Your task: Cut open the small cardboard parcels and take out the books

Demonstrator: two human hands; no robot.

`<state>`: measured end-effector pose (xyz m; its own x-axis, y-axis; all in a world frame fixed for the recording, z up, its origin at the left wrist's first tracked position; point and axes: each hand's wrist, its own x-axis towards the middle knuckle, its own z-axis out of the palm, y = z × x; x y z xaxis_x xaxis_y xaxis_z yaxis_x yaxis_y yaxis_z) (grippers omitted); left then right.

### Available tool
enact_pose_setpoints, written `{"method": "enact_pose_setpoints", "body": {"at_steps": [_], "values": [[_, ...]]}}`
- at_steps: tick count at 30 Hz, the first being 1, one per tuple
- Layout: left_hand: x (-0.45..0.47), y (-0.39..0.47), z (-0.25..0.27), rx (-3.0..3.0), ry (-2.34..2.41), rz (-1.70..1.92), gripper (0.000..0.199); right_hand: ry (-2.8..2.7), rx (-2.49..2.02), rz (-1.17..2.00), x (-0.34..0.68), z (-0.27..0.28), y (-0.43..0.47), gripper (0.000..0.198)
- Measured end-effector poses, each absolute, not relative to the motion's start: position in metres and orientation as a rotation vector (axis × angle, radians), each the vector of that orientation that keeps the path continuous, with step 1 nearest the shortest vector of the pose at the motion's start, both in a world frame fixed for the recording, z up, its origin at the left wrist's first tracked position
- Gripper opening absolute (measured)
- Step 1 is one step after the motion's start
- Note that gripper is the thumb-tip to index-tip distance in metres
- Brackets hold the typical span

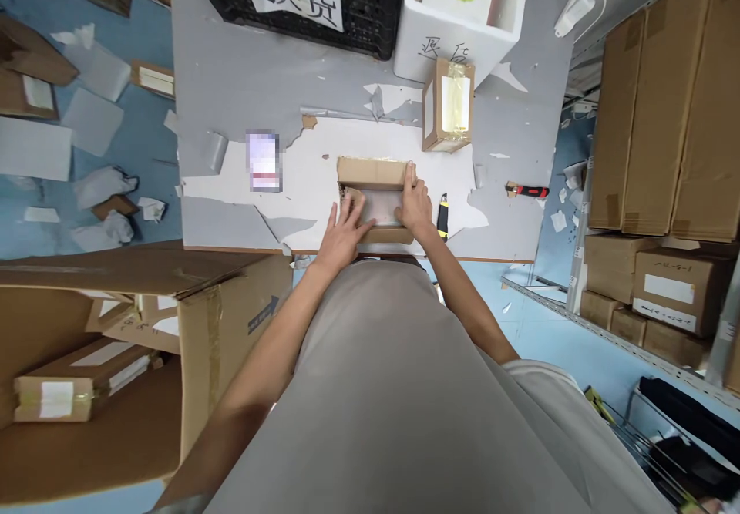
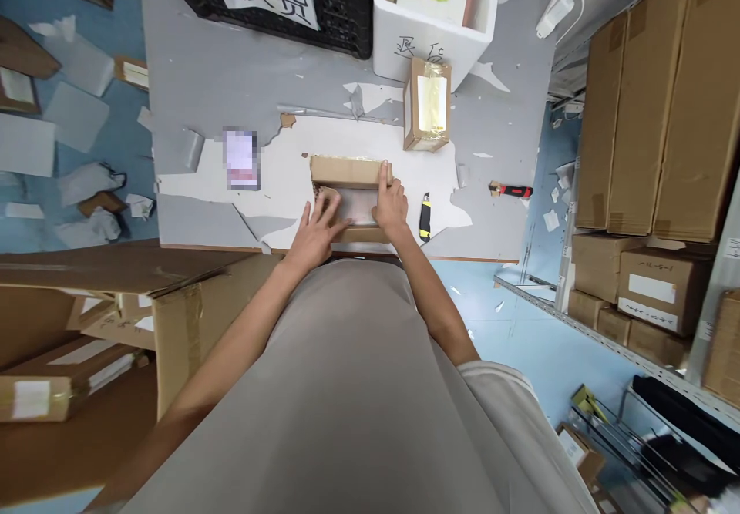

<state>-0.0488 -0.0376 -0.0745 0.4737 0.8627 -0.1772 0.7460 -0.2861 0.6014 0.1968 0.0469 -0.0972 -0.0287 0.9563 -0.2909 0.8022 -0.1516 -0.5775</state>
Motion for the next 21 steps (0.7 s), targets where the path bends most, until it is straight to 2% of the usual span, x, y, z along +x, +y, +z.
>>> {"method": "enact_pose_setpoints", "body": {"at_steps": [4,12,21], "values": [[-0.024,-0.029,-0.07,2.206,1.135,0.073,0.081,-1.862,-1.966,0.938,0.195,-0.093,0.039,0.108],[-0.017,-0.018,-0.066,2.25,1.268,0.095,0.046,-1.853,-2.092,1.008,0.195,-0.074,0.016,0.099],[-0.056,-0.028,-0.04,2.206,1.376,0.309,0.046,-1.806,-2.026,0.988,0.191,-0.086,0.015,0.102]]}}
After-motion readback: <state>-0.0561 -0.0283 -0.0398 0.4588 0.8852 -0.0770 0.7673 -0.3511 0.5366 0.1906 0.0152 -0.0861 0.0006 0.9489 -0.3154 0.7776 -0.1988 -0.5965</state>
